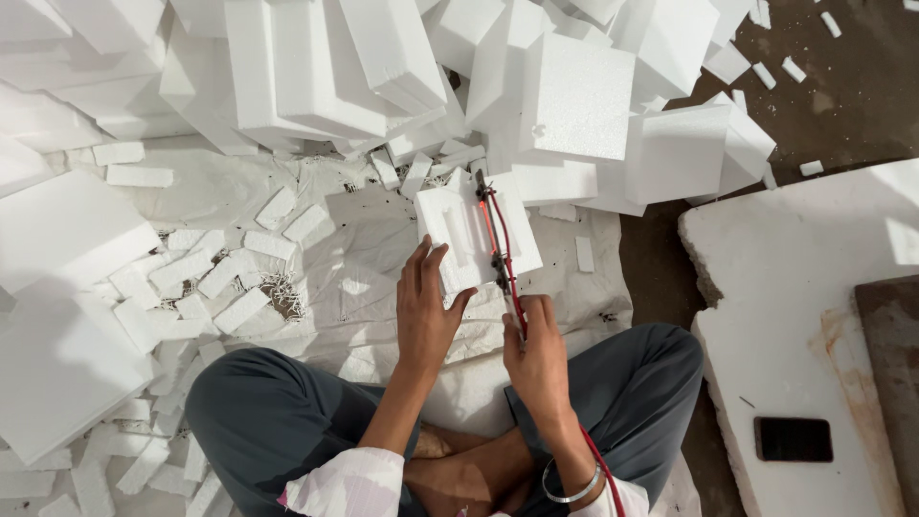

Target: The person uses a hot wire foam cutter to slice into pieces of white foam while sitting on the floor.

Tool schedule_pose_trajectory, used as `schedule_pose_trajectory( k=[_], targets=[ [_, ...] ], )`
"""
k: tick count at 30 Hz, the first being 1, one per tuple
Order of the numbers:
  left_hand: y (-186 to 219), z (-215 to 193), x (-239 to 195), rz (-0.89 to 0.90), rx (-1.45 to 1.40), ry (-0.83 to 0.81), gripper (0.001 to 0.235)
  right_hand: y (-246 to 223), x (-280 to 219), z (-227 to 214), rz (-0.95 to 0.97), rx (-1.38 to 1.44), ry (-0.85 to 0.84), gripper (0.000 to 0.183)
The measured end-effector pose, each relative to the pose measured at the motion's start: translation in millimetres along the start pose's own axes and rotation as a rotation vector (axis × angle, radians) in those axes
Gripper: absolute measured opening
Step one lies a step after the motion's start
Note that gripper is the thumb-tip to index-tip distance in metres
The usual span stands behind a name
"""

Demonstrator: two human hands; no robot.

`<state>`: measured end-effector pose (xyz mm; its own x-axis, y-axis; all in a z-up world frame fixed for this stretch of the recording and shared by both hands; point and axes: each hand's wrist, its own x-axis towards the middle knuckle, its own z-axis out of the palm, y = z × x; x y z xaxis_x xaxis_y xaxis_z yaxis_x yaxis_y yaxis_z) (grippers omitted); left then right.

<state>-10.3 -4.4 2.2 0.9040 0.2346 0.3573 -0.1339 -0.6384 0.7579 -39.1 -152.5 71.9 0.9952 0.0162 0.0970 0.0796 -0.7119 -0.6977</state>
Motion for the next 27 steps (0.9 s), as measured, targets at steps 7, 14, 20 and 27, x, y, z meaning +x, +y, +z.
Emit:
schedule_pose_trajectory(
  k=[7,14,20,27],
  targets=[
    [-2,-2,-2,0.037,-0.011,0.008,0.068,-10,-9,11,-0.116,0.012,0.009,0.021],
    [3,-8,-2,0.033,0.001,0.002,0.064,-17,-10,15,-0.102,0.029,-0.020,0.023],
    [7,-8,0,0.016,0.031,0.005,0.063,-16,-12,8,-0.220,0.081,0.047,0.020],
    [1,-7,-5,0.001,0.171,-0.120,0.061,26,8,-40,0.113,0.251,0.003,0.024]
  ],
)
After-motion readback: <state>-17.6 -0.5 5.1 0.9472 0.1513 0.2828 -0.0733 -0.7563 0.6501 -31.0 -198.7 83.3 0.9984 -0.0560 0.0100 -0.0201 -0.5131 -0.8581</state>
